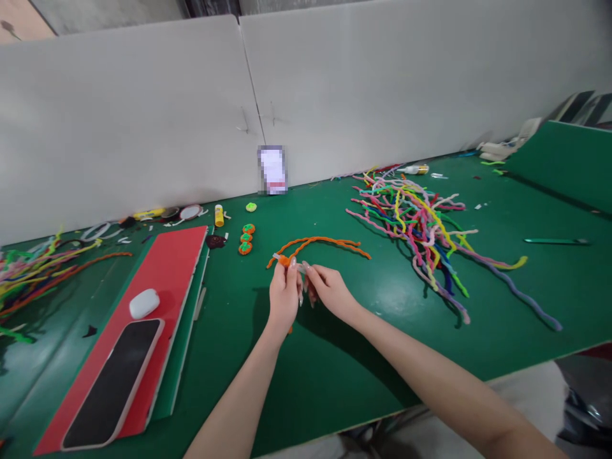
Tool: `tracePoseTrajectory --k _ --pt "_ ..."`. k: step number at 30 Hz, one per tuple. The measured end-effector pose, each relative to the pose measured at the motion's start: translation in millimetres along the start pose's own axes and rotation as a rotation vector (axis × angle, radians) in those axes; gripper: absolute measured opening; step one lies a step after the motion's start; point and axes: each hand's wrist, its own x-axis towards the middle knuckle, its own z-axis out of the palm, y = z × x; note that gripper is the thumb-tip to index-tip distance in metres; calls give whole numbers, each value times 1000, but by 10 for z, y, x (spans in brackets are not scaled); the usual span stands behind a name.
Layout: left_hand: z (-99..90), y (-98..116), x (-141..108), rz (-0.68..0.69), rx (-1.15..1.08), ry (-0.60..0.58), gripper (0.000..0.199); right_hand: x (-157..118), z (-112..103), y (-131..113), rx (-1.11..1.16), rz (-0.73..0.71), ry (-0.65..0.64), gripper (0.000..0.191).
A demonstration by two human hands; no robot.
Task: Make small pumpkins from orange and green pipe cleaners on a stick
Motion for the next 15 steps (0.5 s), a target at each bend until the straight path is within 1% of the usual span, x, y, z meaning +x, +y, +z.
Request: tracePoseTrajectory --k 4,8,12,15 --pt "-14 17 24 -35 -20 -4 30 -16 -31 -50 -154 -62 82 39" --pt "-16 20 37 -72 -28 7 30 -22 -51 -61 -282 -99 96 37" --pt "-13 27 32 -82 -13 12 31 -20 -63 -49 -457 -186 113 34" --pt "-14 35 28 -74 -8 11 31 -19 -76 -42 -535 -236 123 34"
